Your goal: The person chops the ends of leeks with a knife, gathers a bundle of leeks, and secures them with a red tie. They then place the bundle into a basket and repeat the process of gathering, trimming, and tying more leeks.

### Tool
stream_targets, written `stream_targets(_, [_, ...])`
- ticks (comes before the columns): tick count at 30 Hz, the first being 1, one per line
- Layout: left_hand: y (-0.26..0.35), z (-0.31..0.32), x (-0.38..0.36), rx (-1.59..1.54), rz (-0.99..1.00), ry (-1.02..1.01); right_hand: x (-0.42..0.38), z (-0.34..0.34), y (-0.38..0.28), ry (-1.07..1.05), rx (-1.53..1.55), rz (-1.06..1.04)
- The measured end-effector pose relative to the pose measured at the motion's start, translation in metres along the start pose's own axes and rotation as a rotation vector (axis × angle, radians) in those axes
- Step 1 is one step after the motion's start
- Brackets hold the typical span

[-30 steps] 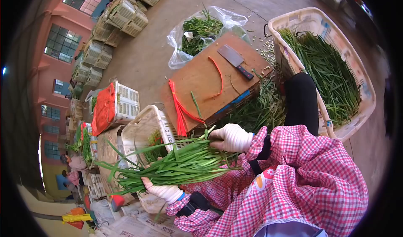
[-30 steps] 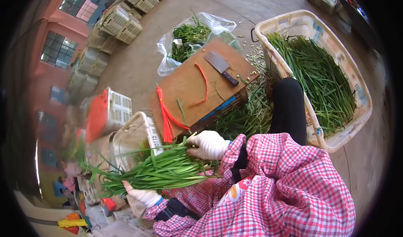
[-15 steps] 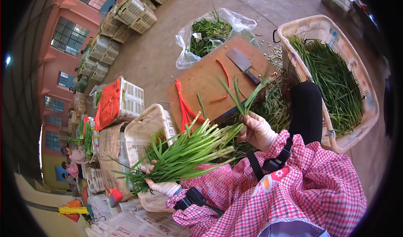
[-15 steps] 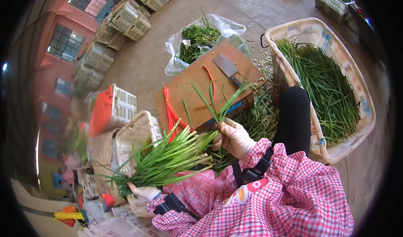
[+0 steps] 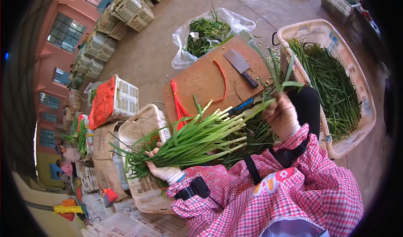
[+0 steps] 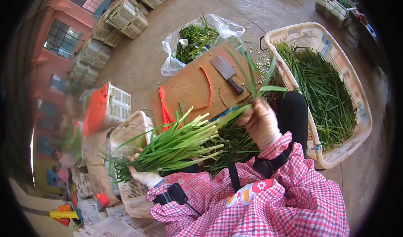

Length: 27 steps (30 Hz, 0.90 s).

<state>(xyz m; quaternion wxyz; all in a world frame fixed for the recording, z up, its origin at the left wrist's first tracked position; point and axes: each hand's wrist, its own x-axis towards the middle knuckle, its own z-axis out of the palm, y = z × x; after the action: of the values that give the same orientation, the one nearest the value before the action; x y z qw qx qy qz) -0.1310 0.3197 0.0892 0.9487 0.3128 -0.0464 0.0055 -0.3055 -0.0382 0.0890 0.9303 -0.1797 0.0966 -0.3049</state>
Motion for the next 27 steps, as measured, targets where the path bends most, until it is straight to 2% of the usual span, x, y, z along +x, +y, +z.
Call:
stream_targets(1, [0.008, 0.000, -0.002, -0.004, -0.001, 0.002, 0.007, -0.012, -0.010, 0.090, 0.079, -0.091])
stream_targets(3, [0.025, 0.015, -0.007, 0.126, 0.098, 0.471, 0.024, -0.041, -0.066, 0.027, 0.095, -0.297])
stream_targets(4, [0.037, 0.013, -0.007, 0.138, 0.105, 0.414, 0.020, -0.045, -0.083, 0.000, 0.038, -0.287])
stream_targets(5, [0.052, -0.022, 0.003, 0.071, 0.174, 0.371, 0.013, -0.042, -0.094, -0.022, -0.021, -0.267])
stream_targets(6, [0.060, -0.029, 0.009, 0.122, 0.232, 0.417, 0.005, -0.035, -0.098, -0.049, -0.181, -0.233])
stream_targets(7, [0.065, -0.030, 0.011, 0.171, 0.295, 0.461, -0.002, -0.025, -0.098, -0.050, -0.179, -0.221])
stream_targets(9, [0.072, -0.025, 0.015, 0.170, 0.304, 0.533, -0.015, -0.005, -0.091, -0.064, -0.549, -0.083])
stream_targets(10, [0.074, -0.022, 0.017, 0.165, 0.300, 0.600, -0.019, -0.004, -0.088, 0.008, -0.739, -0.001])
stream_targets(11, [0.077, -0.021, 0.017, 0.163, 0.305, 0.596, -0.026, 0.006, -0.088, -0.098, -0.921, 0.176])
stream_targets(13, [0.081, -0.021, 0.014, 0.083, 0.249, 0.489, -0.016, 0.005, -0.080, -0.786, -1.630, 0.198])
stream_targets(15, [0.086, -0.024, 0.013, 0.145, 0.263, 0.423, -0.022, 0.037, -0.072, -1.022, -2.058, 0.229])
stream_targets(17, [0.088, -0.023, 0.011, 0.207, 0.274, 0.361, -0.022, 0.058, -0.056, -0.980, -2.003, 0.162])
stream_targets(19, [0.088, -0.006, 0.007, 0.222, 0.248, 0.214, -0.018, 0.076, -0.040, -0.952, -1.828, 0.050])
stream_targets(21, [0.084, 0.018, 0.003, 0.206, 0.269, 0.281, -0.018, 0.086, -0.013, -1.017, -1.726, 0.006])
stream_targets(22, [0.083, 0.025, 0.000, 0.167, 0.230, 0.167, -0.019, 0.088, 0.005, -1.053, -1.675, -0.083])
stream_targets(23, [0.084, 0.031, -0.001, 0.129, 0.190, 0.052, -0.022, 0.098, 0.017, -1.084, -1.703, -0.042])
stream_targets(25, [0.085, 0.042, -0.003, 0.159, 0.149, 0.013, -0.023, 0.112, 0.041, -1.038, -1.688, 0.090])
stream_targets(27, [0.083, 0.051, -0.005, 0.188, 0.109, -0.022, -0.016, 0.104, 0.070, -1.095, -1.641, 0.086])
